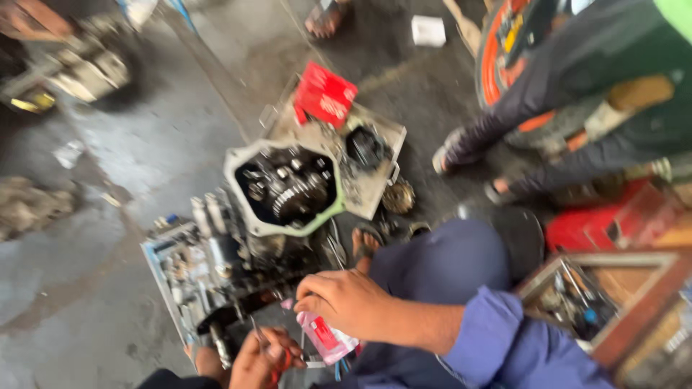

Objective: The person sits on the floor and works on a disassembled motorcycle engine. They open a small plastic packet with scissors, remove a small metal part, and install it into the engine casing. The person then picks up a bolt and appears to prepare to fasten it.

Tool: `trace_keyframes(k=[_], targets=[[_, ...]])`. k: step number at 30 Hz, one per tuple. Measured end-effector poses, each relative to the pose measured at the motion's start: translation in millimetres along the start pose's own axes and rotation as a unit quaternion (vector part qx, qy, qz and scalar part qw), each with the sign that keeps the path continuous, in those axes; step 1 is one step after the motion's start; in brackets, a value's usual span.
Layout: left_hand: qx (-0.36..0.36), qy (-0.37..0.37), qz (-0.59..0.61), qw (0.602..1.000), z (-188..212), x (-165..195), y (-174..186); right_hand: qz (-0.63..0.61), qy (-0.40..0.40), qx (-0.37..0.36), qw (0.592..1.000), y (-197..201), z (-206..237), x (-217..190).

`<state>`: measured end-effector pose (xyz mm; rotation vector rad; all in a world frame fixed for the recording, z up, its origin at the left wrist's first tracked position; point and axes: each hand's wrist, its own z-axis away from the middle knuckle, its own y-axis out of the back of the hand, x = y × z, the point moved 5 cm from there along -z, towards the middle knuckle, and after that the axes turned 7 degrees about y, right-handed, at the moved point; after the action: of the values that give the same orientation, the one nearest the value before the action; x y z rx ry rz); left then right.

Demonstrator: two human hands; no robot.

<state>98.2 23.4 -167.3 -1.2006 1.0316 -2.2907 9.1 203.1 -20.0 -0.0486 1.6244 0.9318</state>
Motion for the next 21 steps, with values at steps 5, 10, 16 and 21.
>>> trace_keyframes(k=[5, 10, 16, 21], targets=[[0.129, 0.081, -0.061, 0.986, 2.2, -9.2, -24.2, -0.016, 0.025, -0.008, 1.0, -12.9, -5.0, -0.4], [0.065, -0.287, -0.506, 0.81, 7.4, 44.0, -69.7, -0.075, 0.077, 0.01, 0.994, -23.6, 0.7, -10.4], [0.124, -0.104, -0.443, 0.882, -12.6, 34.4, -42.5, -0.064, 0.134, -0.018, 0.989, -13.6, 0.4, -23.9], [0.159, -0.246, -0.524, 0.8, -4.2, 47.7, -46.8, -0.014, 0.218, -0.02, 0.976, -17.6, 5.0, -39.7]])
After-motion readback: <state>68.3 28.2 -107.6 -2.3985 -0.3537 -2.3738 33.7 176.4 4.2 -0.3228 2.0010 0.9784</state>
